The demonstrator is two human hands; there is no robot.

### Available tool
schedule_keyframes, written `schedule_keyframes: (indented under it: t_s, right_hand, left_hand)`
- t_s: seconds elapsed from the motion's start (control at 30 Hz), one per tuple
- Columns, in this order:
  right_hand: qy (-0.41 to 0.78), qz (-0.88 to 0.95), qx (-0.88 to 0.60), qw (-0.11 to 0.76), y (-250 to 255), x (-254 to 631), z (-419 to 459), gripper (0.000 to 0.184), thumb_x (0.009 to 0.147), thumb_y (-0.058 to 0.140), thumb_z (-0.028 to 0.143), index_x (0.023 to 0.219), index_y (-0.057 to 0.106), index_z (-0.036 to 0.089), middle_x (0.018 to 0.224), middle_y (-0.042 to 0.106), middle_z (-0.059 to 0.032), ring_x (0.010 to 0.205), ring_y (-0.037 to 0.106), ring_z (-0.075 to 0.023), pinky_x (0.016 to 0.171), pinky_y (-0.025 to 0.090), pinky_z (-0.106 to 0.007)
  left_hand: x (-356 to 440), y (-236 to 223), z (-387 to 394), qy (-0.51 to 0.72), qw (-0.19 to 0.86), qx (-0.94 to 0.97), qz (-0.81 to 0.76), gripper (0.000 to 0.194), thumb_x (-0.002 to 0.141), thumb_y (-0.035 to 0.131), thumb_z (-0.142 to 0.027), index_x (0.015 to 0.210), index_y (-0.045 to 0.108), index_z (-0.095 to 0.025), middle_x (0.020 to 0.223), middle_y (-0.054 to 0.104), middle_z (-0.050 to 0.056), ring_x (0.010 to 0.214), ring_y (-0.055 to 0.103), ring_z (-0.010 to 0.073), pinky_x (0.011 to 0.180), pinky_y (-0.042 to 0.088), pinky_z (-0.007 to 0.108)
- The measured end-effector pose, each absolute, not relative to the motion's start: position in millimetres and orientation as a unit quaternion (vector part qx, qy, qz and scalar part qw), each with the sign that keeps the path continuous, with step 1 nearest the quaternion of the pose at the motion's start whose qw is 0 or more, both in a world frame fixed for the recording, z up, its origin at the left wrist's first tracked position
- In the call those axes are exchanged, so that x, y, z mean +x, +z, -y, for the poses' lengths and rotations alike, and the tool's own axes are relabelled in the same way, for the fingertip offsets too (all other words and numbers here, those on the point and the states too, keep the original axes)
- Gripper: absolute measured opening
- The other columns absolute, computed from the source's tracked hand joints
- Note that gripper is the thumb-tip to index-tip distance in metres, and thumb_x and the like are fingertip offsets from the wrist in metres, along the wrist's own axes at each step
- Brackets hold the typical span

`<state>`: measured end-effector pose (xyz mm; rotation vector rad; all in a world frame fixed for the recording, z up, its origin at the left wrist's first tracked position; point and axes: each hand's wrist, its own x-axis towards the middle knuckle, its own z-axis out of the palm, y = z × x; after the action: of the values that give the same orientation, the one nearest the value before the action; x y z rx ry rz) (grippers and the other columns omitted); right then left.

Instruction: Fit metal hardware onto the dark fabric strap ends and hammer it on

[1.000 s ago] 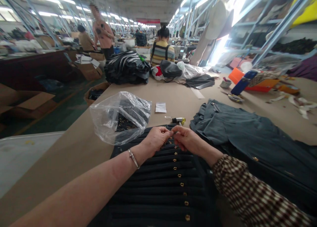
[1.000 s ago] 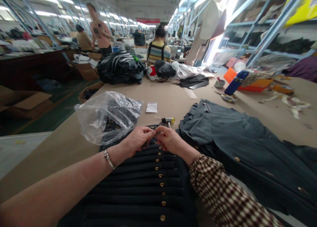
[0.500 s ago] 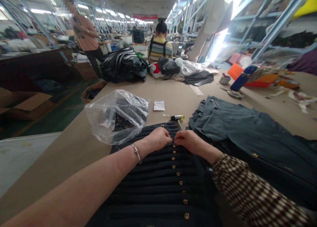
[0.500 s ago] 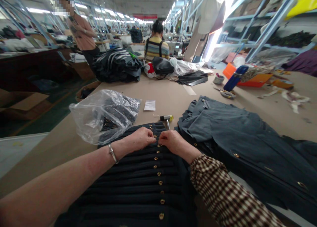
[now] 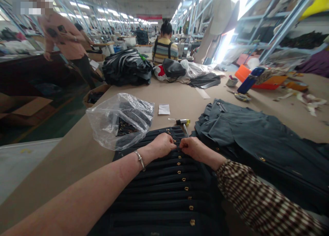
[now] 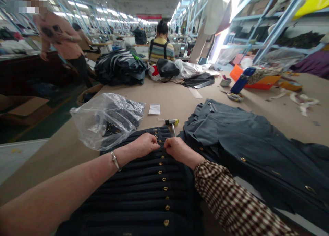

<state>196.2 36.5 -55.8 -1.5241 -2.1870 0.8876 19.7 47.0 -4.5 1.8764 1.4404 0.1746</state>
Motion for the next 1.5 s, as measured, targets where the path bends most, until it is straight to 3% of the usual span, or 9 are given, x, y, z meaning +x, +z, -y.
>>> schedule_keyframes:
  t_s: [0.27, 0.47, 0.6, 0.73, 0.93, 1.07, 1.2, 1.33, 1.5]
  right_hand:
    - [0.309, 0.776, -0.526, 0.160, -46.7, 198.8, -38.1, 0.013, 0.067, 0.056, 0.008, 0.066, 0.065, 0.017, 0.059, 0.060, 0.0039, 0.055, 0.050, -0.0094, 0.053, 0.035, -0.019]
    - [0.316, 0.744, -0.523, 0.270, -12.1, 177.3, -19.1, 0.015, 0.080, 0.054, 0.021, 0.077, 0.067, 0.017, 0.065, 0.063, 0.0013, 0.060, 0.052, -0.0111, 0.059, 0.038, -0.021]
    - [0.388, 0.707, -0.499, 0.318, -6.2, 153.9, -6.9, 0.021, 0.081, 0.058, 0.033, 0.089, 0.069, 0.017, 0.076, 0.068, -0.0020, 0.066, 0.057, -0.0139, 0.064, 0.044, -0.024]
    - [0.399, 0.664, -0.509, 0.375, -14.2, 138.4, -4.3, 0.021, 0.076, 0.061, 0.031, 0.089, 0.069, 0.018, 0.071, 0.066, -0.0021, 0.063, 0.056, -0.0147, 0.062, 0.045, -0.026]
    - [0.569, 0.504, -0.467, 0.451, -16.5, 122.7, -1.4, 0.019, 0.068, 0.067, 0.035, 0.072, 0.065, 0.017, 0.069, 0.064, -0.0008, 0.061, 0.054, -0.0126, 0.056, 0.044, -0.024]
    - [0.617, 0.445, -0.467, 0.451, -13.2, 118.8, 2.5, 0.017, 0.066, 0.067, 0.031, 0.065, 0.061, 0.015, 0.059, 0.058, 0.0019, 0.053, 0.047, -0.0079, 0.050, 0.036, -0.020]
    - [0.648, 0.378, -0.429, 0.504, -3.3, 133.8, -3.5, 0.015, 0.068, 0.062, 0.029, 0.073, 0.053, 0.019, 0.064, 0.062, 0.0038, 0.054, 0.054, -0.0085, 0.052, 0.041, -0.020]
    - [0.613, 0.494, -0.467, 0.402, 6.5, 163.8, -13.9, 0.014, 0.071, 0.057, 0.030, 0.079, 0.051, 0.020, 0.060, 0.061, 0.0046, 0.047, 0.054, -0.0101, 0.044, 0.042, -0.021]
    - [0.540, 0.615, -0.502, 0.280, 1.7, 181.8, -12.2, 0.012, 0.072, 0.054, 0.026, 0.078, 0.058, 0.017, 0.057, 0.056, 0.0045, 0.043, 0.049, -0.0076, 0.038, 0.037, -0.018]
  left_hand:
    - [6.0, -6.1, -47.6, 0.085, 0.393, 0.718, -0.568, 0.012, 0.063, 0.062, -0.021, 0.053, 0.061, -0.016, 0.047, 0.050, -0.003, 0.051, 0.043, 0.0107, 0.051, 0.030, 0.024]
    - [-2.0, 13.4, -34.3, 0.127, 0.500, 0.647, -0.562, 0.043, 0.084, 0.040, -0.055, 0.085, 0.061, -0.018, 0.056, 0.047, -0.005, 0.043, 0.042, 0.0086, 0.040, 0.026, 0.021]
    - [-0.7, 19.8, -25.0, 0.180, 0.604, 0.550, -0.548, 0.053, 0.080, 0.042, -0.069, 0.088, 0.057, -0.018, 0.061, 0.048, -0.005, 0.043, 0.044, 0.0077, 0.038, 0.026, 0.019]
    - [4.1, 15.6, -20.6, 0.244, 0.628, 0.482, -0.560, 0.054, 0.079, 0.044, -0.070, 0.086, 0.056, -0.018, 0.064, 0.051, -0.003, 0.044, 0.043, 0.0069, 0.039, 0.026, 0.019]
    - [10.4, 10.6, -18.4, 0.270, 0.607, 0.453, -0.595, 0.056, 0.085, 0.032, -0.068, 0.086, 0.057, -0.018, 0.062, 0.051, -0.002, 0.050, 0.047, 0.0106, 0.043, 0.034, 0.021]
    - [10.4, 11.1, -16.1, 0.264, 0.594, 0.465, -0.601, 0.056, 0.083, 0.035, -0.069, 0.077, 0.057, -0.017, 0.055, 0.049, -0.002, 0.048, 0.046, 0.0114, 0.041, 0.031, 0.021]
    - [6.6, 13.3, -18.2, 0.277, 0.600, 0.485, -0.572, 0.053, 0.083, 0.037, -0.067, 0.078, 0.055, -0.018, 0.054, 0.046, -0.004, 0.043, 0.042, 0.0089, 0.039, 0.026, 0.019]
    - [4.6, 12.9, -21.2, 0.259, 0.599, 0.513, -0.558, 0.039, 0.081, 0.049, -0.058, 0.079, 0.055, -0.019, 0.051, 0.041, -0.008, 0.036, 0.034, 0.0062, 0.036, 0.020, 0.018]
    - [9.4, 8.2, -20.5, 0.196, 0.513, 0.639, -0.539, 0.025, 0.078, 0.051, -0.040, 0.077, 0.060, -0.017, 0.050, 0.042, -0.008, 0.041, 0.036, 0.0068, 0.041, 0.026, 0.019]
